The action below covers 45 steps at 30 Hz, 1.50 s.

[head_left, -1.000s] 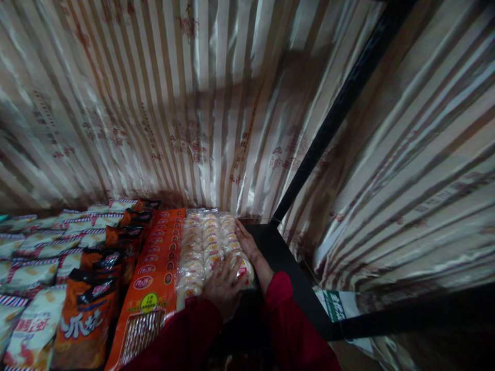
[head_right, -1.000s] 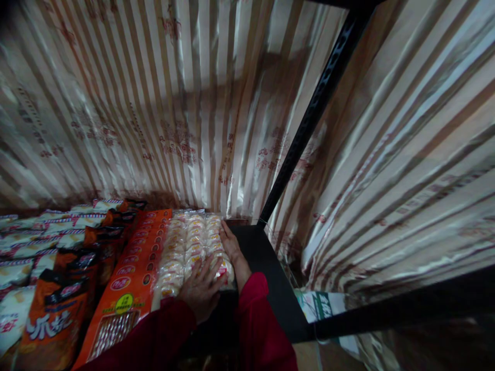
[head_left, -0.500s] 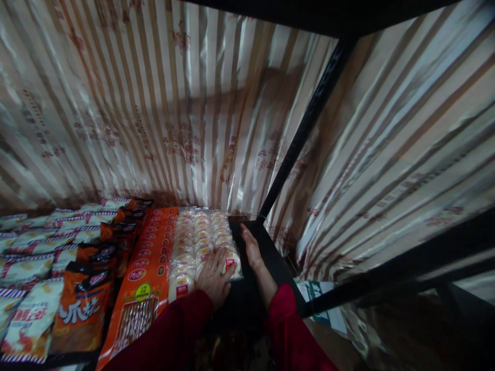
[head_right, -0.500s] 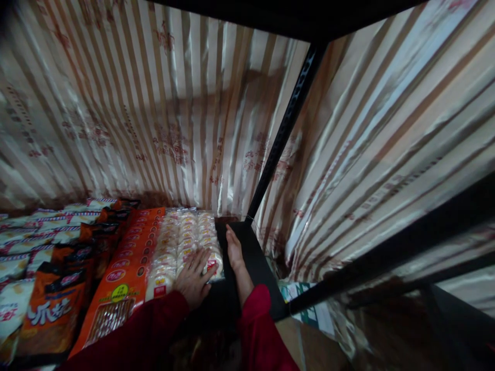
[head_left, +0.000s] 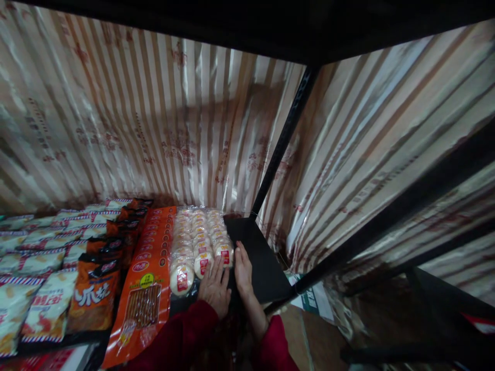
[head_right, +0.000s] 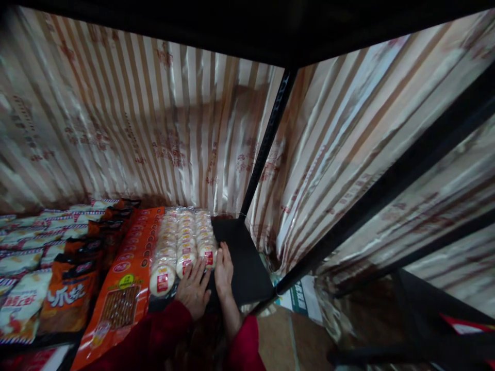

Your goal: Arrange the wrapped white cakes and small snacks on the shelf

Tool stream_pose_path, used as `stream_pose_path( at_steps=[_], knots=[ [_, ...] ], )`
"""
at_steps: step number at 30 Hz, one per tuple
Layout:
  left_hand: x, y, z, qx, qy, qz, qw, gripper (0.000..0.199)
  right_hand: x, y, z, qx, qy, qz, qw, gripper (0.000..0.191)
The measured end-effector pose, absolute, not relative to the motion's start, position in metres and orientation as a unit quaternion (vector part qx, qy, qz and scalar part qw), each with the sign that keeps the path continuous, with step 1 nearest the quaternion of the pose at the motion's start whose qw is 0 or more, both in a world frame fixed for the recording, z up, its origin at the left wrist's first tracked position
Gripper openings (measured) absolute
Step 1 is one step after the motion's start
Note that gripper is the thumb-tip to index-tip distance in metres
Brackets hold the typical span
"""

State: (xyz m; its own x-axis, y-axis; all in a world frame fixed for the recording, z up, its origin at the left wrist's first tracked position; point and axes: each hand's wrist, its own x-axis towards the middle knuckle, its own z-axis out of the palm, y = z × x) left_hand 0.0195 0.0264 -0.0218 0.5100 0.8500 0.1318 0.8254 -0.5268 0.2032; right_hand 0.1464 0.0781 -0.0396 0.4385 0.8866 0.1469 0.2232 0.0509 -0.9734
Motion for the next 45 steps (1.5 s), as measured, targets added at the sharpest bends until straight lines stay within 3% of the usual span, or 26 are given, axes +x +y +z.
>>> stream_pose_path(
  at_steps=[7, 15, 26, 45],
  knots=[
    [-0.003, 0.002, -0.040, 0.845, 0.509, 0.162, -0.024, 0.054, 0.146, 0.080, -0.046, -0.596, -0.406, 0.338, 0.605, 0.072],
    [-0.006, 0.023, -0.043, 0.845, 0.493, 0.198, -0.058, 0.059, 0.165, 0.133, -0.054, -0.515, -0.371, 0.449, 0.629, 0.075],
    [0.015, 0.067, -0.043, 0.826, 0.504, 0.235, -0.092, 0.059, 0.159, 0.174, -0.053, -0.430, -0.396, 0.547, 0.599, 0.065],
    [0.006, 0.077, -0.053, 0.834, 0.512, 0.194, -0.068, 0.053, 0.149, 0.167, -0.047, -0.498, -0.455, 0.476, 0.564, 0.068]
  ],
)
